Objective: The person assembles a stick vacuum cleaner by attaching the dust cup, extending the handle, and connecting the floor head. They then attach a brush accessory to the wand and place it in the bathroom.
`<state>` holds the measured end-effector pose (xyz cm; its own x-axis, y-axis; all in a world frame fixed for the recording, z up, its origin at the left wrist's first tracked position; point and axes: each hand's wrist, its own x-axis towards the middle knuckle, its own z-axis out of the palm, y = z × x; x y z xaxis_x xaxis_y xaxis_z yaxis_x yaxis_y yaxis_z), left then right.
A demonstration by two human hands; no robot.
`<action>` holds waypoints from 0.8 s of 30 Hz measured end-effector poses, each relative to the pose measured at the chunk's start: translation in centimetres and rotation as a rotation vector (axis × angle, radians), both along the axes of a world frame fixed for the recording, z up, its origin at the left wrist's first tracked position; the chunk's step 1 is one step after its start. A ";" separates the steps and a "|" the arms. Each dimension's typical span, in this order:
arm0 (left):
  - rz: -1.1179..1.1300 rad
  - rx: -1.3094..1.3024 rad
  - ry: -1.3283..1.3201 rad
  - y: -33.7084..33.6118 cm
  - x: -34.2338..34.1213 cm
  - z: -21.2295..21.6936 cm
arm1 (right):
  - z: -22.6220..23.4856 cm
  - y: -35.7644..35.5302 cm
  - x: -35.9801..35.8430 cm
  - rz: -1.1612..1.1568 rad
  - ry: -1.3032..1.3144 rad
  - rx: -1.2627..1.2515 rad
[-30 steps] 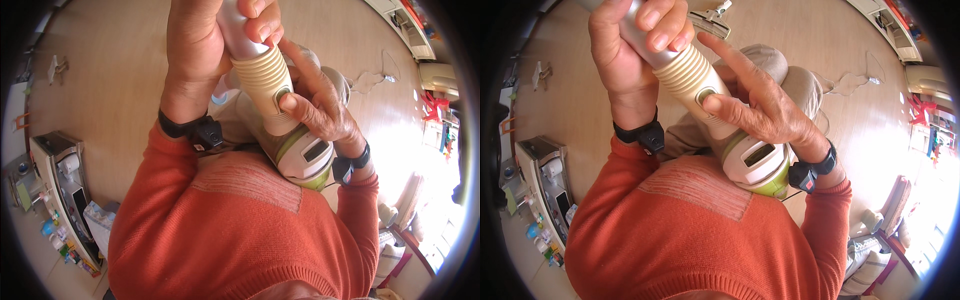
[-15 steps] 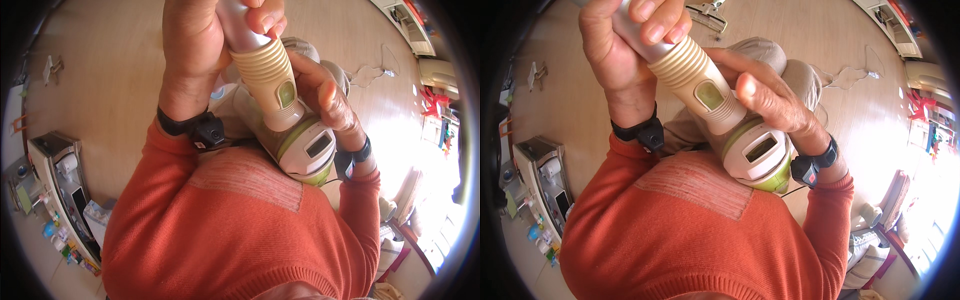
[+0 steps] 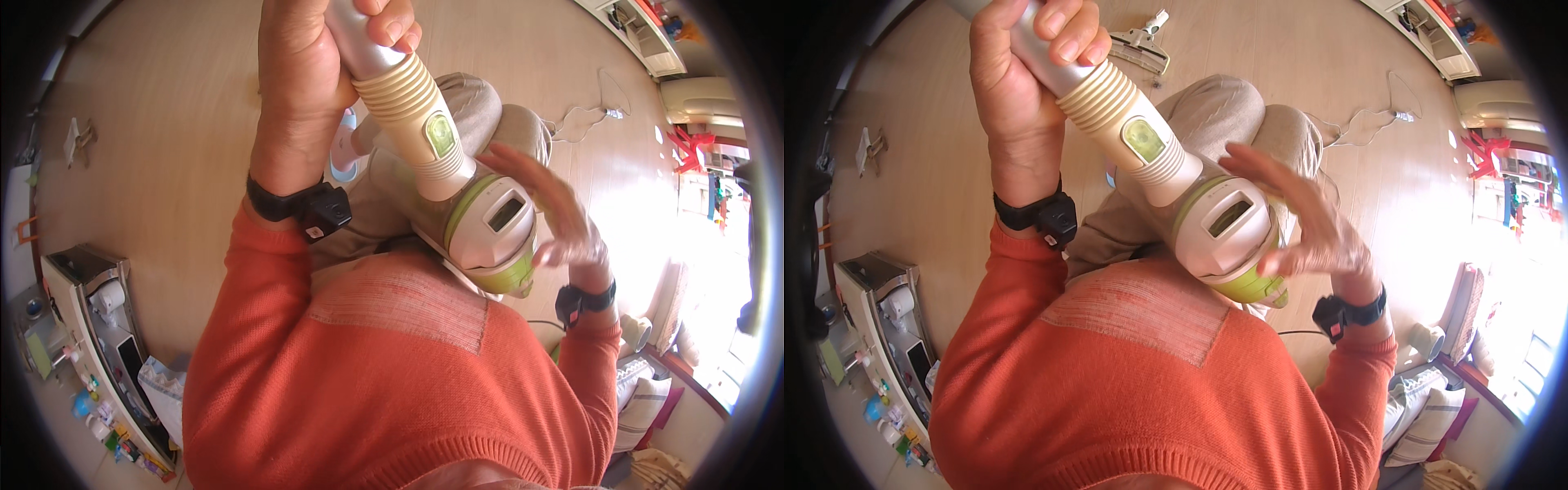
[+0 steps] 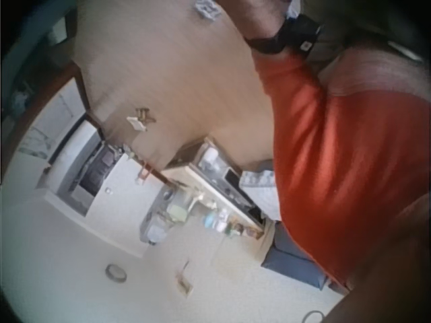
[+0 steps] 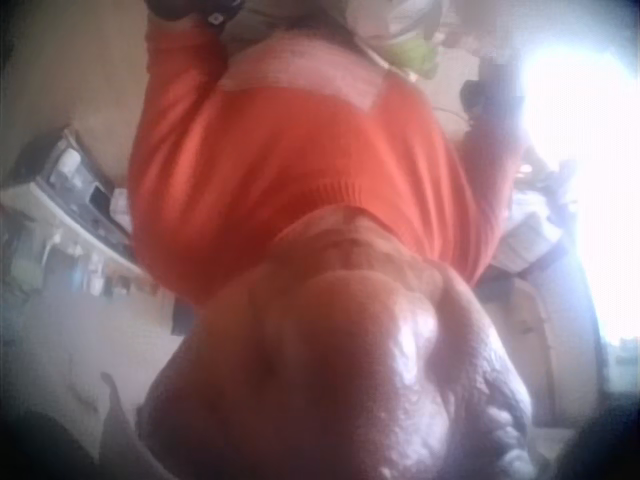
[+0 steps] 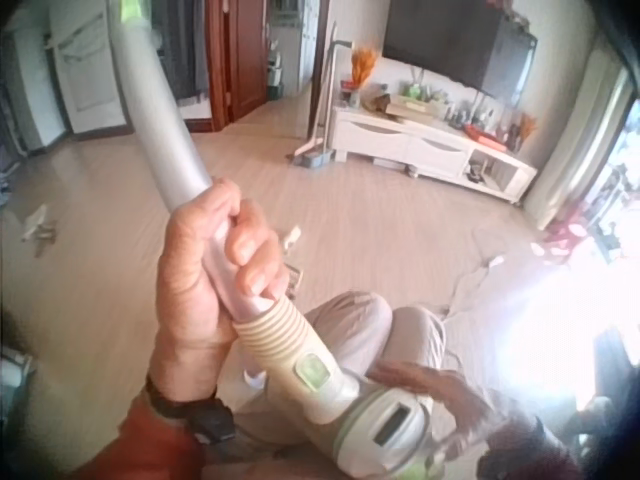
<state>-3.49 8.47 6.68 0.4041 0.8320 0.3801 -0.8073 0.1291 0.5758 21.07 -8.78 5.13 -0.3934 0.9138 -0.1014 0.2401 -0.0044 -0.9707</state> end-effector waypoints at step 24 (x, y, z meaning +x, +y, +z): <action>-0.073 0.002 -0.011 0.4 0.4 0.4 | -0.9 -5.3 -1.9 -0.264 -0.307 0.067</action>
